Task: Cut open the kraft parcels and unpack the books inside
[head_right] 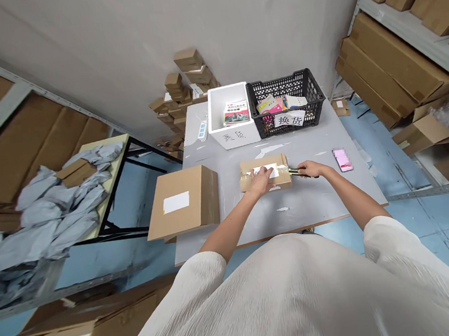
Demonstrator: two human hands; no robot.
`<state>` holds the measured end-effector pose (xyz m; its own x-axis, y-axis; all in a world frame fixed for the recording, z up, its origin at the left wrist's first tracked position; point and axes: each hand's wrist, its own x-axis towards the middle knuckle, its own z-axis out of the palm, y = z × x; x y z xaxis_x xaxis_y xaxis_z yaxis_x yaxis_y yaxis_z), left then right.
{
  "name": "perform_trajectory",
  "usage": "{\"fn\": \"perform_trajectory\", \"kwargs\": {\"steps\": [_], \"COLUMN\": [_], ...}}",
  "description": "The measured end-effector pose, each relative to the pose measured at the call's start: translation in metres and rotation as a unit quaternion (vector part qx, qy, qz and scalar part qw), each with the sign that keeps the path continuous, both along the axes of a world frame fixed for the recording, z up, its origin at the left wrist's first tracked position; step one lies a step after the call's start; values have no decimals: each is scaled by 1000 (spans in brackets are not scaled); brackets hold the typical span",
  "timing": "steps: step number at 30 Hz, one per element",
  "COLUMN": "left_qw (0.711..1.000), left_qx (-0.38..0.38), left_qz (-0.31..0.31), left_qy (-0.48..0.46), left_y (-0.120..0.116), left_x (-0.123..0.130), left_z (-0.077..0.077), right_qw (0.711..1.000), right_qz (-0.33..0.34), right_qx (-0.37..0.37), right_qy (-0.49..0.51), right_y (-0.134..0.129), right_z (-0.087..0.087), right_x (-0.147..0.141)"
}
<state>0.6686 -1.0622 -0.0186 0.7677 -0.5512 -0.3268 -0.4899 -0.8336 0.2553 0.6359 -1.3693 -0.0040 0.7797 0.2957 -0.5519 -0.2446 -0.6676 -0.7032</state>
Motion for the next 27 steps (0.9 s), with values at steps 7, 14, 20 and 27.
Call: {"fn": "perform_trajectory", "kwargs": {"steps": [7,14,20,27], "left_qw": [999,996,998,999], "left_qx": [-25,-43,-1,8], "left_qz": [-14,41,55,36], "left_qy": [-17,-68,-44,3], "left_y": [6,-7,-12,-12], "left_x": [-1,18,38,62], "left_z": [-5,1,-13,-16], "right_qw": [995,993,960,928], "right_qz": [-101,-66,52,96], "right_qx": [13,-11,-178,-260], "right_qy": [-10,-94,-208,-250], "right_y": [-37,-27,-15,-1], "right_z": [5,9,6,-1], "right_x": [-11,-23,-27,-28]}}
